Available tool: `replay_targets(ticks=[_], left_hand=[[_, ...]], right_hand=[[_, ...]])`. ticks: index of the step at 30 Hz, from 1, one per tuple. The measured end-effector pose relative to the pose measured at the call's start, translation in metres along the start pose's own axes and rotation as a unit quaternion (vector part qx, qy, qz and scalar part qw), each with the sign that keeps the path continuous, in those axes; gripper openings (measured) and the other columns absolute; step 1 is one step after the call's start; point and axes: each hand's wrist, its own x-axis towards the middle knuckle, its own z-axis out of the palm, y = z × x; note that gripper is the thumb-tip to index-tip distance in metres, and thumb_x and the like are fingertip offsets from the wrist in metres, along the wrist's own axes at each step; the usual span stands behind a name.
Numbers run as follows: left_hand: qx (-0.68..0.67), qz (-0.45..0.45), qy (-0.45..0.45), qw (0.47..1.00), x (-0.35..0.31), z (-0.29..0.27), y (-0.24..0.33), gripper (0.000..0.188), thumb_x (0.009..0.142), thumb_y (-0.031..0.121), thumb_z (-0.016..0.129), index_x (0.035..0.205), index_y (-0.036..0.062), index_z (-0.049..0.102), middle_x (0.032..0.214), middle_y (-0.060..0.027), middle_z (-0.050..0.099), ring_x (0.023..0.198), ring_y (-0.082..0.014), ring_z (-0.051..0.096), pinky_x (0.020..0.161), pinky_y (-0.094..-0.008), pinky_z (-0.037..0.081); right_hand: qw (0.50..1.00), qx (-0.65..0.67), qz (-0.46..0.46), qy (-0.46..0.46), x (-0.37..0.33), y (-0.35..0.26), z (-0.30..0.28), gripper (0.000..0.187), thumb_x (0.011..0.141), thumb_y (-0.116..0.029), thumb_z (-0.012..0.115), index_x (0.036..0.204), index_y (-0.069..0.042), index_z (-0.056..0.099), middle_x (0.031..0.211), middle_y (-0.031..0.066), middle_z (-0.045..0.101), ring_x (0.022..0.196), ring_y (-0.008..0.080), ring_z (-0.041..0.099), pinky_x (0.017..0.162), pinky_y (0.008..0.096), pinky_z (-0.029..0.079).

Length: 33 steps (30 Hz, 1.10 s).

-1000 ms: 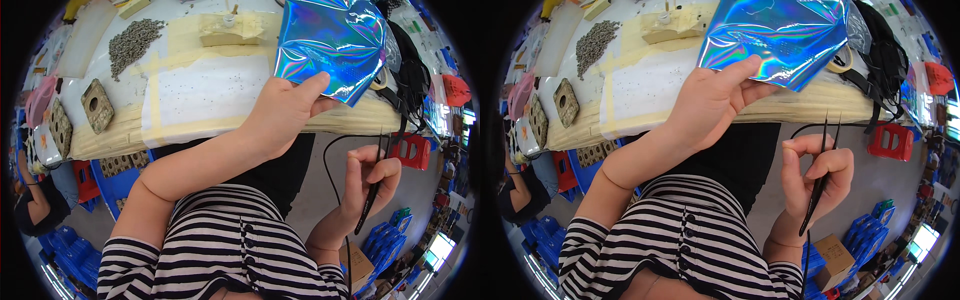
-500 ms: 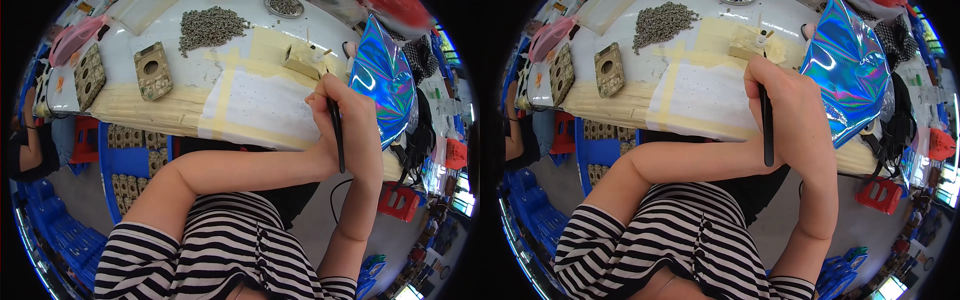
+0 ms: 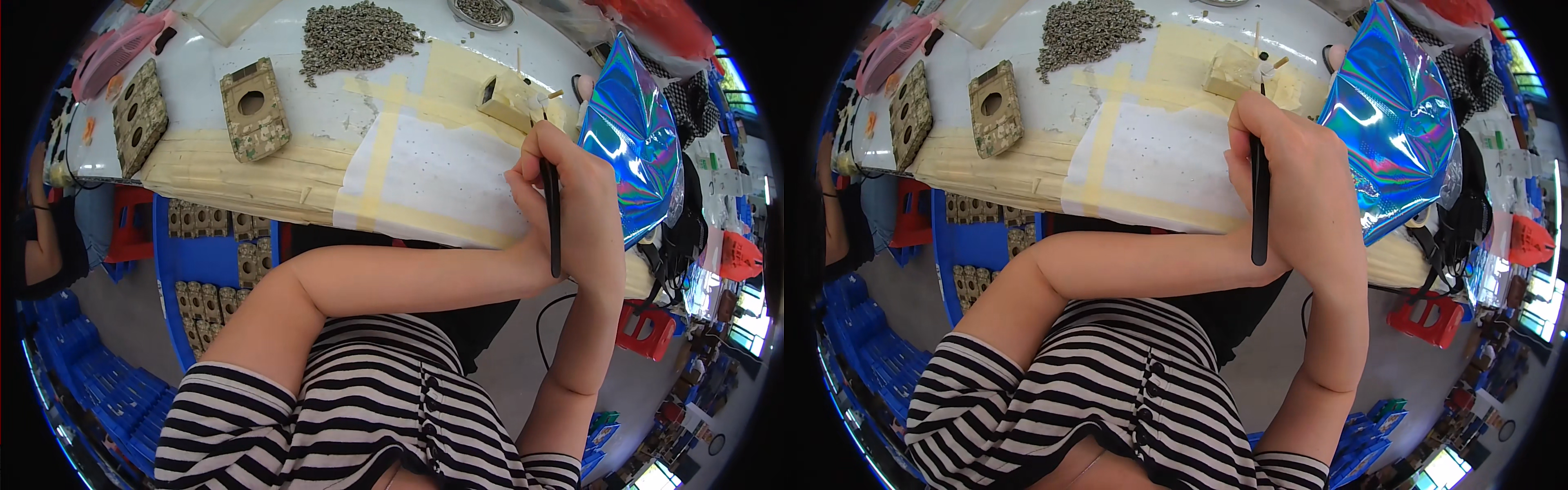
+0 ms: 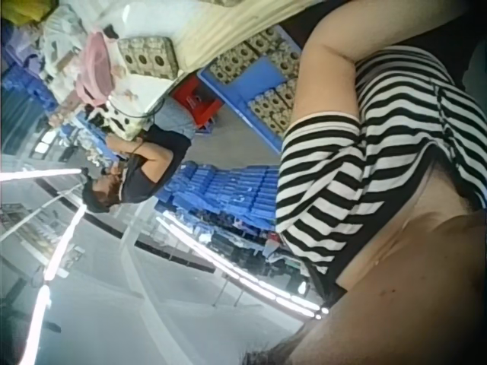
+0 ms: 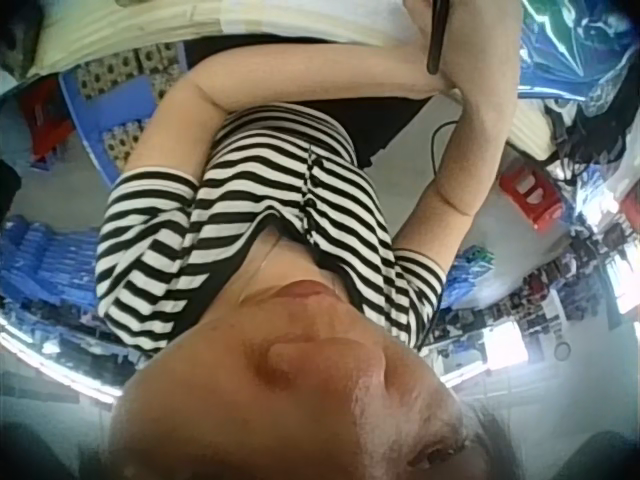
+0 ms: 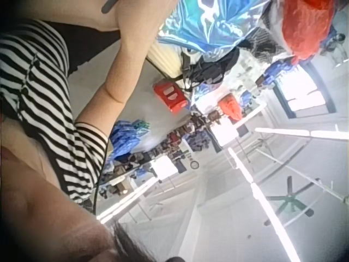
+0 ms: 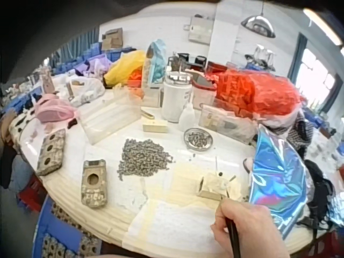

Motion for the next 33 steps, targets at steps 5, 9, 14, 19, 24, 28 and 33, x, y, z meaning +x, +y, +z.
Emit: replay_targets(ticks=[5, 9, 14, 19, 24, 28, 33], left_hand=[[0.086, -0.003, 0.024, 0.996, -0.001, 0.014, 0.016, 0.021, 0.096, 0.015, 0.049, 0.114, 0.0041, 0.049, 0.107, -0.0043, 0.055, 0.101, -0.0099, 0.054, 0.083, -0.0258, 0.046], [0.206, -0.01, 0.023, 0.978, 0.004, 0.036, 0.031, 0.023, 0.095, 0.013, 0.05, 0.115, 0.0014, 0.048, 0.108, -0.0056, 0.055, 0.1, -0.012, 0.056, 0.085, -0.0259, 0.047], [0.05, -0.109, 0.107, 0.987, 0.0, 0.036, 0.043, 0.03, 0.097, 0.015, 0.047, 0.121, -0.0033, 0.048, 0.114, -0.0081, 0.057, 0.104, -0.0135, 0.058, 0.091, -0.0284, 0.051], [0.077, -0.073, 0.108, 0.988, 0.002, 0.046, 0.041, 0.026, 0.098, 0.015, 0.05, 0.119, 0.0009, 0.054, 0.12, -0.0056, 0.058, 0.109, -0.0157, 0.057, 0.095, -0.0317, 0.048], [0.058, -0.062, 0.126, 0.988, 0.002, 0.045, 0.042, 0.028, 0.097, 0.011, 0.051, 0.124, 0.0029, 0.05, 0.12, -0.0068, 0.059, 0.109, -0.0183, 0.058, 0.097, -0.0361, 0.046], [0.066, -0.061, 0.132, 0.987, 0.003, 0.051, 0.045, 0.027, 0.097, 0.01, 0.05, 0.123, 0.0039, 0.051, 0.118, -0.0066, 0.06, 0.108, -0.0174, 0.058, 0.093, -0.0352, 0.048], [0.095, -0.054, 0.158, 0.981, 0.002, 0.051, 0.044, 0.026, 0.097, 0.011, 0.051, 0.122, 0.0049, 0.053, 0.117, -0.0064, 0.061, 0.106, -0.0164, 0.059, 0.089, -0.0329, 0.049]], right_hand=[[1.0, 0.01, 0.014, 0.003, 0.0, -0.002, 0.0, 0.023, 0.072, 0.009, 0.063, 0.074, -0.001, 0.042, 0.064, 0.0045, 0.047, 0.064, 0.0103, 0.051, 0.064, 0.0222, 0.045], [0.994, 0.041, 0.033, 0.095, -0.015, 0.001, -0.016, 0.022, 0.077, 0.009, 0.062, 0.076, -0.001, 0.042, 0.074, 0.0059, 0.053, 0.074, 0.0104, 0.056, 0.072, 0.0227, 0.046], [0.943, 0.166, 0.025, 0.287, -0.047, 0.012, -0.031, 0.02, 0.084, 0.001, 0.062, 0.084, -0.003, 0.043, 0.081, 0.0091, 0.058, 0.075, 0.0107, 0.053, 0.072, 0.0215, 0.042], [0.92, 0.155, 0.053, 0.355, -0.1, 0.043, -0.049, 0.017, 0.091, -0.007, 0.059, 0.089, -0.004, 0.042, 0.086, 0.0107, 0.059, 0.079, 0.0106, 0.053, 0.075, 0.0225, 0.041], [0.916, 0.109, 0.101, 0.373, -0.115, 0.056, -0.033, 0.023, 0.084, -0.002, 0.066, 0.084, -0.006, 0.043, 0.097, 0.0157, 0.065, 0.084, 0.0152, 0.056, 0.082, 0.029, 0.043], [0.934, 0.031, 0.016, 0.354, -0.106, 0.064, -0.031, 0.025, 0.076, 0.001, 0.071, 0.082, -0.005, 0.047, 0.097, 0.0179, 0.067, 0.09, 0.0249, 0.059, 0.086, 0.0345, 0.044], [0.938, 0.011, -0.029, 0.344, -0.096, 0.073, -0.032, 0.028, 0.07, 0.003, 0.074, 0.076, -0.006, 0.049, 0.097, 0.0154, 0.069, 0.098, 0.0301, 0.061, 0.088, 0.0384, 0.046]])
